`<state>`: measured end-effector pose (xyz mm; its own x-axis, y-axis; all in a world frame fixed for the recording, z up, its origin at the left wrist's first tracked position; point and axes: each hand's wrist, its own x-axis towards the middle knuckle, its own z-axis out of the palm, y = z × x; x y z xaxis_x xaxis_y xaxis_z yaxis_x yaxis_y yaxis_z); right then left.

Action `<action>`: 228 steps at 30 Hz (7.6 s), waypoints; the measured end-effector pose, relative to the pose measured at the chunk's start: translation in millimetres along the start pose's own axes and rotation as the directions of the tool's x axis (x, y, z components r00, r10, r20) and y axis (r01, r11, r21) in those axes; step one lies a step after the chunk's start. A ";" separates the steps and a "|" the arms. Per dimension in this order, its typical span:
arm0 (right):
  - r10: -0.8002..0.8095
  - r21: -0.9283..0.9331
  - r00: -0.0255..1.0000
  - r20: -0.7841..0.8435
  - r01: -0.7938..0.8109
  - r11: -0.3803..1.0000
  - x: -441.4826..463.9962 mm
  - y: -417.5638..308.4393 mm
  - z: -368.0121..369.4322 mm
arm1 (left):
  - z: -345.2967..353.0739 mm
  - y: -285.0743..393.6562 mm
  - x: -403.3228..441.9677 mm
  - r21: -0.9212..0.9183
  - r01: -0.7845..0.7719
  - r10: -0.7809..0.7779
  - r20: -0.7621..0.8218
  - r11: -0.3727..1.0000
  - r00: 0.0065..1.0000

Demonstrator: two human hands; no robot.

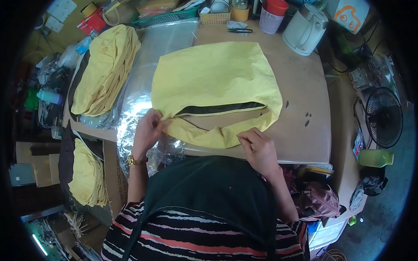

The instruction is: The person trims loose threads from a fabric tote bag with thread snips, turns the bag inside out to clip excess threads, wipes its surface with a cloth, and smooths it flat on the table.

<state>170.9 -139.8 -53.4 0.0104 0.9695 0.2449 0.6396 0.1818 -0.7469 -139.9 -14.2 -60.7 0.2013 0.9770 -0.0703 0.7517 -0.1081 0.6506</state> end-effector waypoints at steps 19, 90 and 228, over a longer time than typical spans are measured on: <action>0.192 0.757 0.943 0.273 -0.333 0.562 27.0 8.7 76.6 | 67.7 39.1 -34.2 -0.777 0.027 0.331 0.299 0.629 0.895; 0.210 0.536 0.977 0.032 -0.195 0.821 59.1 -2.6 46.8 | 65.0 65.0 -26.4 -0.847 0.074 0.223 0.222 0.527 0.949; -0.144 0.000 0.990 -0.012 0.144 0.990 29.5 7.4 29.5 | 20.0 47.3 5.9 0.232 -0.367 0.402 -0.130 0.901 0.906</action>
<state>153.3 -105.0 -70.0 -0.0726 0.9312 0.3573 0.6347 0.3195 -0.7037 -90.6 -17.2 -45.5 0.4032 0.8658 0.2965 0.7492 -0.4983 0.4364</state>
